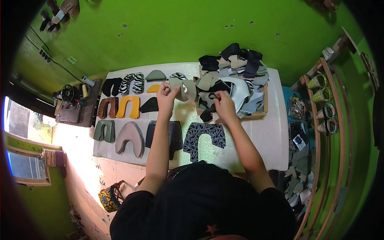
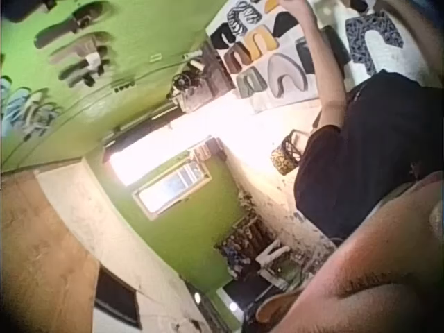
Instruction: Organizing and sorting various pre-cut shoe upper pieces by pattern and material on a work table.
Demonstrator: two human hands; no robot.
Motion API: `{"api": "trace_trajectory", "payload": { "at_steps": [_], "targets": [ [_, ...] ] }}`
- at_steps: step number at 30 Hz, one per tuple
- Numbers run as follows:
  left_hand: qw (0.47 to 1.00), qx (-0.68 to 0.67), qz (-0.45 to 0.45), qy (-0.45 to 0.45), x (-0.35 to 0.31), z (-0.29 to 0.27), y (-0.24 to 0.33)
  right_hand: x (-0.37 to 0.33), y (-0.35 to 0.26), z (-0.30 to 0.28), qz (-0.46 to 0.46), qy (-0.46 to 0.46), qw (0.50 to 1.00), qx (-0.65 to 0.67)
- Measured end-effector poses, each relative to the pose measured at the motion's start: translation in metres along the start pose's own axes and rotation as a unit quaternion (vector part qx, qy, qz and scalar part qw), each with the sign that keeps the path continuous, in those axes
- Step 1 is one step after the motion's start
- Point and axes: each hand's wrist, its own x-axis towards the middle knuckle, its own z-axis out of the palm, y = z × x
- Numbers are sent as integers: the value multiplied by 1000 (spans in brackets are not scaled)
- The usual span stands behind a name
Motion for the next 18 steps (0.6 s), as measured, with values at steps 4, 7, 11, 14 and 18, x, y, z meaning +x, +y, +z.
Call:
{"api": "trace_trajectory", "payload": {
  "at_steps": [4, 7, 11, 14, 18],
  "targets": [
    [1000, 7, 7, -8, -3, 3, 2, 24, 9, 3, -7, -15, 997, -73],
    [999, -1, -36, -31, -7, 8, 6, 37, 21, 9, 13, -111, 975, -190],
    [998, -11, -47, -40, -11, -1, 4, 48, 4, -6, 45, -45, 991, -116],
    [996, -44, -65, -46, -10, -8, -1, 59, 10, -27, 47, -6, 998, -42],
    [993, -49, -87, -56, -12, -2, -2, 63, 19, -45, 73, 44, 992, 95]
  ]
}}
